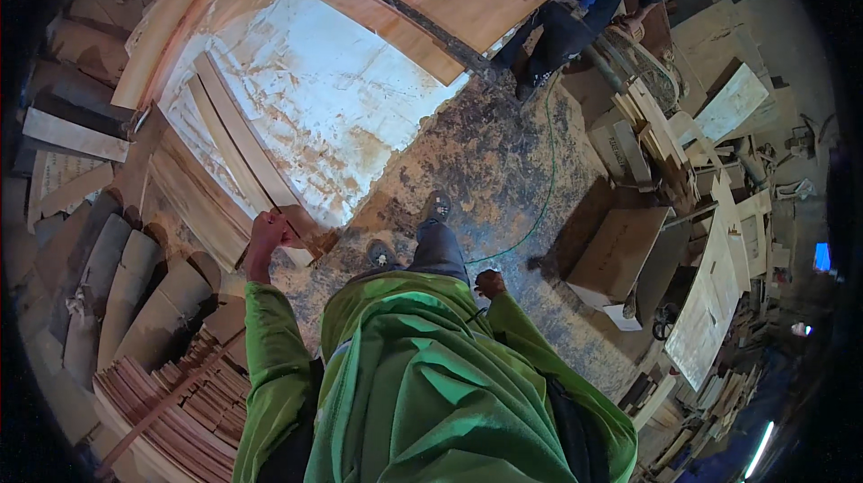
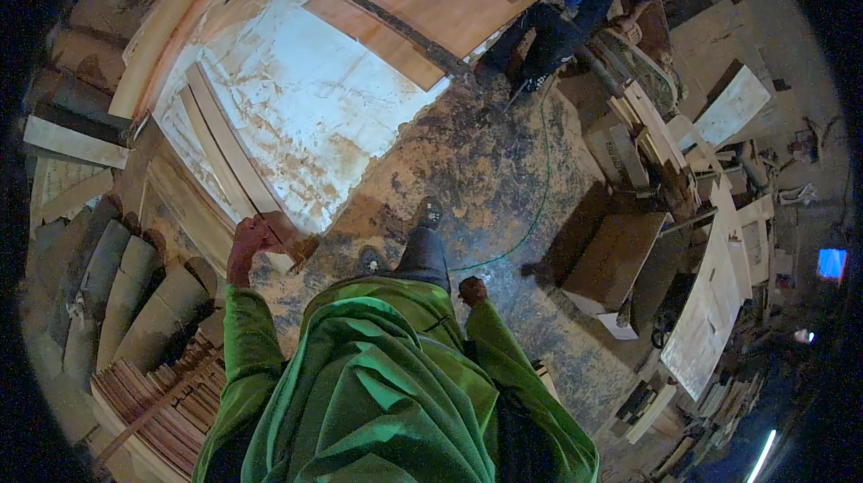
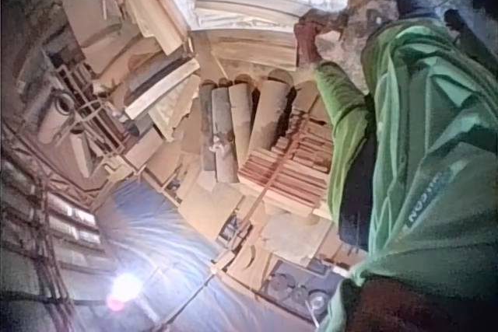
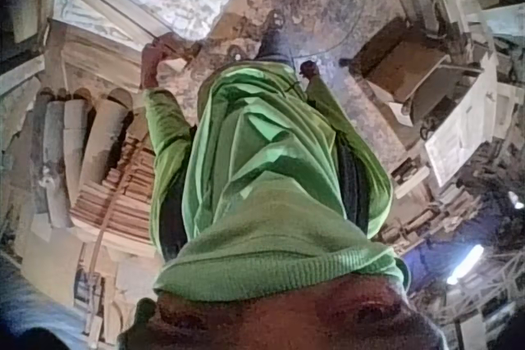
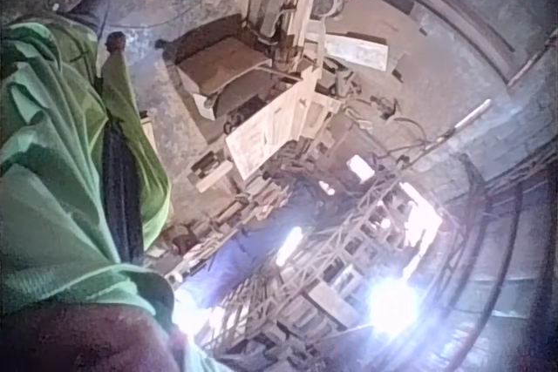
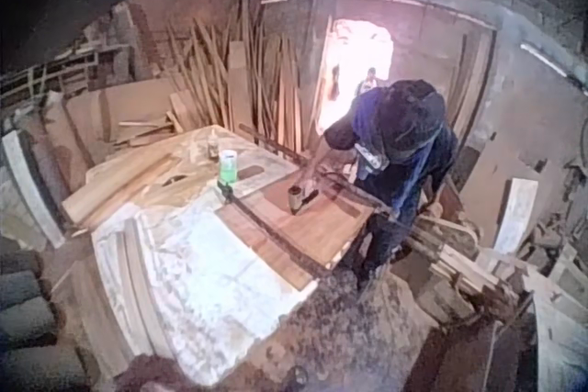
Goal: Applying glue to wood panels and securing them with a large bar clamp in a workshop environment.
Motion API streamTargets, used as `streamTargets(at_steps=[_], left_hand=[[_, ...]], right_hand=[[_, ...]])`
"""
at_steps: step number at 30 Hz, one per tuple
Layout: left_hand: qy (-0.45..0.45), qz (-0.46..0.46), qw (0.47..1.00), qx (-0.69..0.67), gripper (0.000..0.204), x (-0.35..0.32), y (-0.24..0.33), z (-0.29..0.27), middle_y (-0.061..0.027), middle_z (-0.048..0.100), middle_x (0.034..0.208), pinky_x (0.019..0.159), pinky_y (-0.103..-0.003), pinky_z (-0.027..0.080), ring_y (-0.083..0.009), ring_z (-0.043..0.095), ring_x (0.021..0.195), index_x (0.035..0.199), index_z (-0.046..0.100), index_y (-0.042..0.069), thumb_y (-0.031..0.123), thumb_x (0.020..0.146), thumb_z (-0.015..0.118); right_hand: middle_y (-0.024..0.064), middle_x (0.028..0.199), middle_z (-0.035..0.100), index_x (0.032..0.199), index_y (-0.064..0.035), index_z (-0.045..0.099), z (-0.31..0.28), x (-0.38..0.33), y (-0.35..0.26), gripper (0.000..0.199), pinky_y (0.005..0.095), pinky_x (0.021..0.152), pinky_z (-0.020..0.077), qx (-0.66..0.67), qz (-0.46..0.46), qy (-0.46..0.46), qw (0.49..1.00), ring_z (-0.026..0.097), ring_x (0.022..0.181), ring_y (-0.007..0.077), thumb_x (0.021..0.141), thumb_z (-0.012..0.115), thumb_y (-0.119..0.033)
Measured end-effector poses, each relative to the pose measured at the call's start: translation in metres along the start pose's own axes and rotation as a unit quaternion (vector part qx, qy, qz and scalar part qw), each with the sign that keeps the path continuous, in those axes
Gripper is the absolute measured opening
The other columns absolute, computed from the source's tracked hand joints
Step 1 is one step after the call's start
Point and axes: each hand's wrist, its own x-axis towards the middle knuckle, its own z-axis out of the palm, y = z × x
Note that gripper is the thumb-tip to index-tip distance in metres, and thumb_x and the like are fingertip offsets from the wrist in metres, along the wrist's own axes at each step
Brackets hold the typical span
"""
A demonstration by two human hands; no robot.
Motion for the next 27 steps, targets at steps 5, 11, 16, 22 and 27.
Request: streamTargets(at_steps=[5,11,16,22,27], left_hand=[[0.009,0.002,1.000,0.021,0.018,0.011,-0.015,-0.007,-0.0081,0.057,0.065,0.042,-0.029,0.047,-0.0154,0.058,0.052,0.083,0.046,0.002,0.014,0.090,0.058],[-0.027,0.002,0.999,0.016,0.019,-0.008,0.009,-0.001,-0.0081,0.057,0.065,0.045,-0.029,0.049,-0.0152,0.060,0.054,0.081,0.048,0.001,0.014,0.090,0.059],[0.021,0.003,0.999,0.045,0.021,-0.002,0.003,0.001,-0.0086,0.058,0.067,0.045,-0.029,0.049,-0.0149,0.060,0.054,0.083,0.046,0.000,0.015,0.091,0.060],[0.002,0.004,0.999,0.031,0.022,-0.002,0.002,-0.002,-0.0086,0.058,0.067,0.045,-0.029,0.049,-0.0149,0.060,0.054,0.084,0.046,-0.001,0.015,0.091,0.060],[-0.004,0.012,1.000,0.007,0.022,0.013,-0.019,-0.012,-0.0093,0.057,0.067,0.043,-0.030,0.049,-0.0155,0.059,0.052,0.084,0.045,-0.001,0.014,0.091,0.059]], right_hand=[[0.0107,0.076,0.065,0.086,-0.0006,0.063,0.008,-0.014,-0.006,0.014,0.0345,0.047,0.0504,0.279,0.007,0.069,0.958,0.065,0.063,0.0213,0.084,0.061,-0.015],[0.0103,0.076,0.065,0.087,0.0001,0.065,0.004,-0.005,-0.006,0.015,0.0345,0.048,0.0512,0.143,0.024,0.052,0.988,0.066,0.064,0.0225,0.084,0.058,-0.013],[0.0089,0.054,0.048,0.060,-0.0072,0.050,0.003,0.000,0.007,0.028,0.0391,0.046,0.0421,0.313,-0.052,0.052,0.947,0.049,0.048,0.0242,0.085,0.058,-0.016],[0.0118,0.078,0.065,0.086,0.0007,0.065,0.003,-0.021,-0.026,0.018,0.0348,0.049,0.0520,0.085,-0.026,0.076,0.993,0.068,0.067,0.0237,0.083,0.060,-0.016],[0.0117,0.073,0.065,0.083,0.0005,0.066,0.012,-0.016,-0.020,0.017,0.0345,0.049,0.0519,0.144,0.007,0.088,0.986,0.067,0.064,0.0223,0.082,0.060,-0.015]])
